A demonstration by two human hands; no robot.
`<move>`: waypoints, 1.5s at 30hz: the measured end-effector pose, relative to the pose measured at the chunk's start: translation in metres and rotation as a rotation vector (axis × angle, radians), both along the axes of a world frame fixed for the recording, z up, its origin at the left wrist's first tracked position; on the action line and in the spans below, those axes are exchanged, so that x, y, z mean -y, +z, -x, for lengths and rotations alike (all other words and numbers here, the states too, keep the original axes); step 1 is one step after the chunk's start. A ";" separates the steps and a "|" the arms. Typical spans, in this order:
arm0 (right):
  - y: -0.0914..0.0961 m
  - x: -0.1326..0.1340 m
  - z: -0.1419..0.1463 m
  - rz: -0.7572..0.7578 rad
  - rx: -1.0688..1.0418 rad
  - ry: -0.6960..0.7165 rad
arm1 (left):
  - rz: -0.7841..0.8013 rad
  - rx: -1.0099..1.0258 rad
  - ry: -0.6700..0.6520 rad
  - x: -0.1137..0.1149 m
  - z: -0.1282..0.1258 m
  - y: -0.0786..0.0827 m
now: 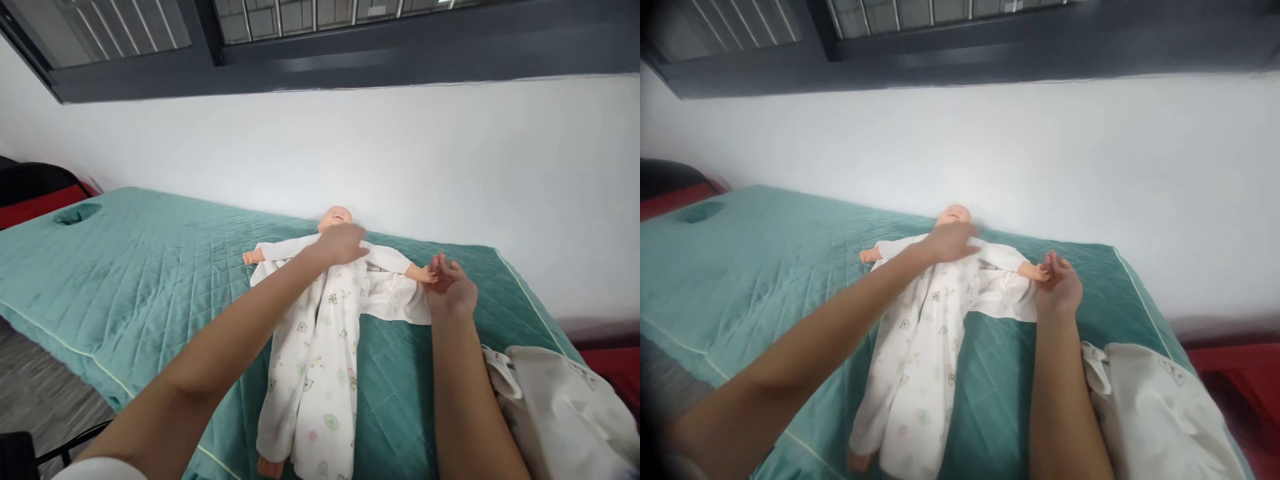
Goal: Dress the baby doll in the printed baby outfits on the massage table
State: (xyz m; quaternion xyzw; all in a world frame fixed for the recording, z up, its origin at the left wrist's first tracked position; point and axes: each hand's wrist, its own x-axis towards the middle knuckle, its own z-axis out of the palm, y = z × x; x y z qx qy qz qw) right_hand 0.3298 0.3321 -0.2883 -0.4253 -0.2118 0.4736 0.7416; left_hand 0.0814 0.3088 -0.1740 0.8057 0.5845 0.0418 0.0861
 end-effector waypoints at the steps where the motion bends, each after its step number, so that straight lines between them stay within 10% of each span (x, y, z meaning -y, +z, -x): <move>1: 0.001 0.000 0.002 0.016 0.072 -0.058 | -0.041 0.111 0.069 0.007 0.015 -0.003; 5: 0.010 0.007 0.030 -0.118 0.505 -0.223 | -0.133 0.599 0.239 0.036 0.062 -0.031; 13: 0.018 0.047 0.118 -0.292 1.126 0.370 | -0.090 1.016 0.264 0.053 0.079 -0.069; 31: 0.033 0.058 0.120 -0.240 1.083 0.779 | -0.068 0.828 0.239 0.048 0.075 -0.059; 45: 0.036 0.073 0.128 -0.429 1.325 0.575 | -0.681 0.185 0.042 0.070 0.056 -0.073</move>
